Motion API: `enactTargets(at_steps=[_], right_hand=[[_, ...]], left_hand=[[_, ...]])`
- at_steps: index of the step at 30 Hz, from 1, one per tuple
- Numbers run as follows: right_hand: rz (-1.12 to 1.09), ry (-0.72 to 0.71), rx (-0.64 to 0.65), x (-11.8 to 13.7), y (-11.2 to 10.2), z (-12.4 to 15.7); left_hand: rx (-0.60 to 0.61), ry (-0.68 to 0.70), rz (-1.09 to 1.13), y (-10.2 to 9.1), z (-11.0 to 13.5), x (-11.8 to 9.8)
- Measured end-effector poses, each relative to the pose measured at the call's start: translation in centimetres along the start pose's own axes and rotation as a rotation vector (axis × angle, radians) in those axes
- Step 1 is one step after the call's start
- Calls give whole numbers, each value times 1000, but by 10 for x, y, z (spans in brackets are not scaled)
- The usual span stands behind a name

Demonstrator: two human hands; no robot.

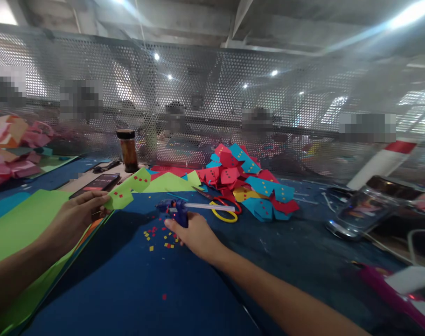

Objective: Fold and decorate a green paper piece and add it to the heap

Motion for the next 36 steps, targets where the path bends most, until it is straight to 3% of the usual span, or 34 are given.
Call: enactTargets(at_steps=[6, 23, 36], right_hand=[[238, 24, 32, 5, 2, 3], [427, 11, 44, 14, 2, 2], [491, -2, 65, 8, 5, -1]], left_hand=[[25, 6, -6, 1, 1, 0], [23, 5, -4, 2, 3, -3], [19, 16, -5, 4, 3, -4]])
Point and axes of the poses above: each hand's wrist, its own z-axis away from the middle knuckle, its own y-axis out of the palm, x = y × z, the point moved 4 cm from there along -z, towards the middle knuckle, and after that the axes turned 1 degree about -y, right-handed, at the moved point
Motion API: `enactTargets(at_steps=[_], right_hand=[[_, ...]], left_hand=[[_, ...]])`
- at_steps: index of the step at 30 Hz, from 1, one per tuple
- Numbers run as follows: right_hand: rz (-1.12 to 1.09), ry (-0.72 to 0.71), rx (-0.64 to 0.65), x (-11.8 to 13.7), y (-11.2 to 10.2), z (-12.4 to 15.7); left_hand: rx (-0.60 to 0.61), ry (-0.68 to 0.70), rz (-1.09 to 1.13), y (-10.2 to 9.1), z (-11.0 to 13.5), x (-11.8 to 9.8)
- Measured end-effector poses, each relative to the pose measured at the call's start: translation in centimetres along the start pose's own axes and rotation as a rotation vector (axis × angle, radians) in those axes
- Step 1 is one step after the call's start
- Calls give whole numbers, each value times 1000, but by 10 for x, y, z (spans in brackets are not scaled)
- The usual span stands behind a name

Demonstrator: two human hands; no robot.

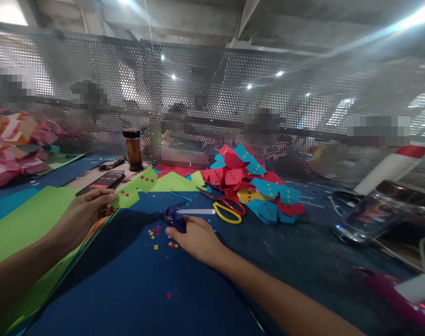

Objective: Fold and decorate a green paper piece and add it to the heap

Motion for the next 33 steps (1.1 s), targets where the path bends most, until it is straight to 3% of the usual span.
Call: enactTargets(at_steps=[12, 25, 33], right_hand=[[-28, -21, -17, 5, -4, 3], [-416, -31, -87, 6, -5, 17], [-333, -123, -121, 19, -8, 26]], left_hand=[[15, -11, -1, 1, 1, 0], [106, 4, -126, 5, -1, 4], [131, 66, -230, 12, 9, -4]])
Point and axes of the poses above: each hand's wrist, its own z-axis away from the middle knuckle, its own y-axis out of the palm, x = y × z, the point moved 4 cm from there along -z, towards the middle knuckle, and after that the axes turned 1 degree about -y, right-handed, at the moved point
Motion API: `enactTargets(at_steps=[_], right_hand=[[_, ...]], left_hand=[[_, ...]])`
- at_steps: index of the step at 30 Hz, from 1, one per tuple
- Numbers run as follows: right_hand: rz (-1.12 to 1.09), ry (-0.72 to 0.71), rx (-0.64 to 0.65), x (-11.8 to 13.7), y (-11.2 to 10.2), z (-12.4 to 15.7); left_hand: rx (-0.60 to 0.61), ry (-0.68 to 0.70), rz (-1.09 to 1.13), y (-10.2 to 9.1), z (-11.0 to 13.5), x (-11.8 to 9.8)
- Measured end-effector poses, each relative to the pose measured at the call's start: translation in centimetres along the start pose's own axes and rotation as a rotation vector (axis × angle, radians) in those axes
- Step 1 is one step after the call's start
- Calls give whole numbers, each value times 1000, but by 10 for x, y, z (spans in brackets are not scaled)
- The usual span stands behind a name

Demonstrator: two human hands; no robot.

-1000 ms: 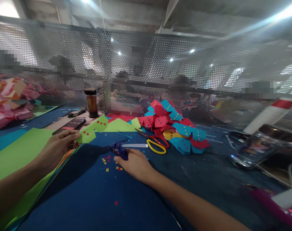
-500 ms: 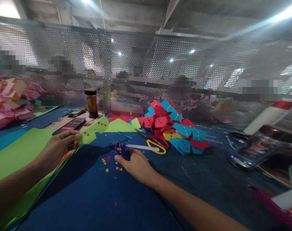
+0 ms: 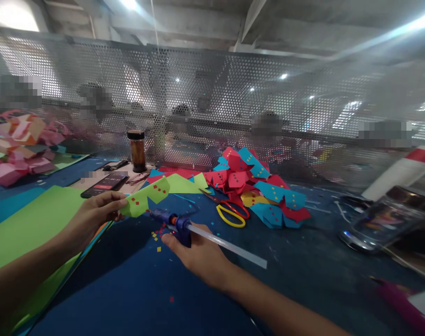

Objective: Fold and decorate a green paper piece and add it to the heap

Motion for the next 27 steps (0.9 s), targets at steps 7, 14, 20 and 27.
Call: enactTargets(at_steps=[7, 14, 20, 27], right_hand=[[54, -41, -27, 8, -1, 5], [5, -59, -16, 13, -1, 9], [3, -100, -13, 12, 1, 7], [-3, -157, -8, 10, 2, 7]], left_hand=[[46, 2, 5, 6, 5, -5], [86, 3, -3, 7, 6, -3], [120, -2, -1, 8, 6, -2], [120, -1, -11, 9, 5, -2]])
Point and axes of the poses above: each hand's wrist, its own z-axis away from the middle knuckle, its own y-axis out of the palm, x = y × z, the point moved 4 cm from there along -z, towards the middle knuckle, and after that the axes turned 1 degree about -y, right-handed, at the moved point
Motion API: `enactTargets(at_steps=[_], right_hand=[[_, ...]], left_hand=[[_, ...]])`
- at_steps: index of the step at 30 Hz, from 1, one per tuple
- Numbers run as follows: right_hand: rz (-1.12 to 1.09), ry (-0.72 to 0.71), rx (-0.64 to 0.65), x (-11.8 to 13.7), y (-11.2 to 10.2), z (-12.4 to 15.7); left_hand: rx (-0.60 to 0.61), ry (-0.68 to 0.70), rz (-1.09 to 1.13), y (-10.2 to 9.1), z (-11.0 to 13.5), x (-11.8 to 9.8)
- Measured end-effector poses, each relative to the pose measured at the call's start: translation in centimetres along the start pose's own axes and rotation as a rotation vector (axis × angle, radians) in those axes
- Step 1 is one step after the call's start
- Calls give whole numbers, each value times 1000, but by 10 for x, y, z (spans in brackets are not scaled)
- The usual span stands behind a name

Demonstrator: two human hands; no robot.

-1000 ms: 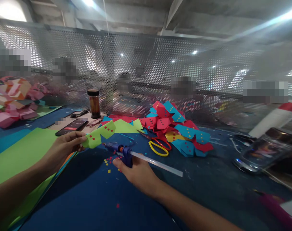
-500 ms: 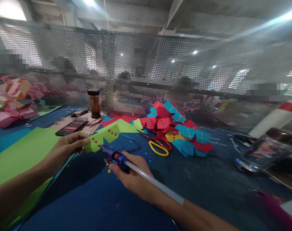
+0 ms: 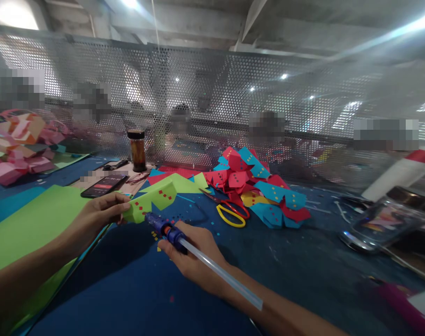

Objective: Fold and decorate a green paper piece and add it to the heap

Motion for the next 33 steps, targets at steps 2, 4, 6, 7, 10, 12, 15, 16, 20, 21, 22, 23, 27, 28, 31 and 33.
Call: enactTargets(at_steps=[2, 4, 6, 7, 10, 12, 15, 16, 20, 21, 22, 23, 27, 28, 31, 33], right_hand=[[4, -6, -3, -1, 0, 0], [5, -6, -6, -1, 0, 0], [8, -2, -5, -2, 1, 0], [7, 0, -3, -2, 1, 0], [2, 2, 5, -2, 1, -1], [-2, -1, 7, -1, 0, -1], [-22, -5, 11, -2, 0, 0], [-24, -6, 12, -2, 0, 0], [-1, -22, 14, -1, -1, 0], [4, -27, 17, -1, -1, 0], [8, -33, 20, 0, -1, 0], [13, -40, 24, 1, -1, 0], [42, -48, 45, 3, 0, 0], [48, -46, 48, 3, 0, -1], [61, -49, 49, 2, 0, -1], [62, -53, 50, 1, 0, -1]], left_hand=[[6, 1, -5, 0, 1, 0], [18, 6, -13, 0, 1, 1], [19, 8, -16, 0, 1, 0], [16, 5, -13, 0, 1, 0], [8, -16, 2, 0, 0, -1], [10, -24, 2, 1, -1, -1], [10, -11, -3, 0, -1, 0], [10, -7, -5, -1, -1, 1], [20, -4, -14, -2, 0, 2], [23, -3, -13, -2, 0, 1], [24, -4, -8, -2, 0, 1], [22, -7, -4, -1, 0, 1], [-3, -28, 9, 0, 1, -3], [-7, -31, 11, 1, 1, -3], [-9, -31, 14, 3, 2, -5], [-8, -28, 17, 3, 2, -5]])
Point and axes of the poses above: each hand's wrist, its own z-axis away from the middle knuckle, its own y-axis out of the palm, x = y × z, the point moved 4 cm from there along -z, towards the middle knuckle, and after that the axes turned 1 degree about -y, right-handed, at the moved point
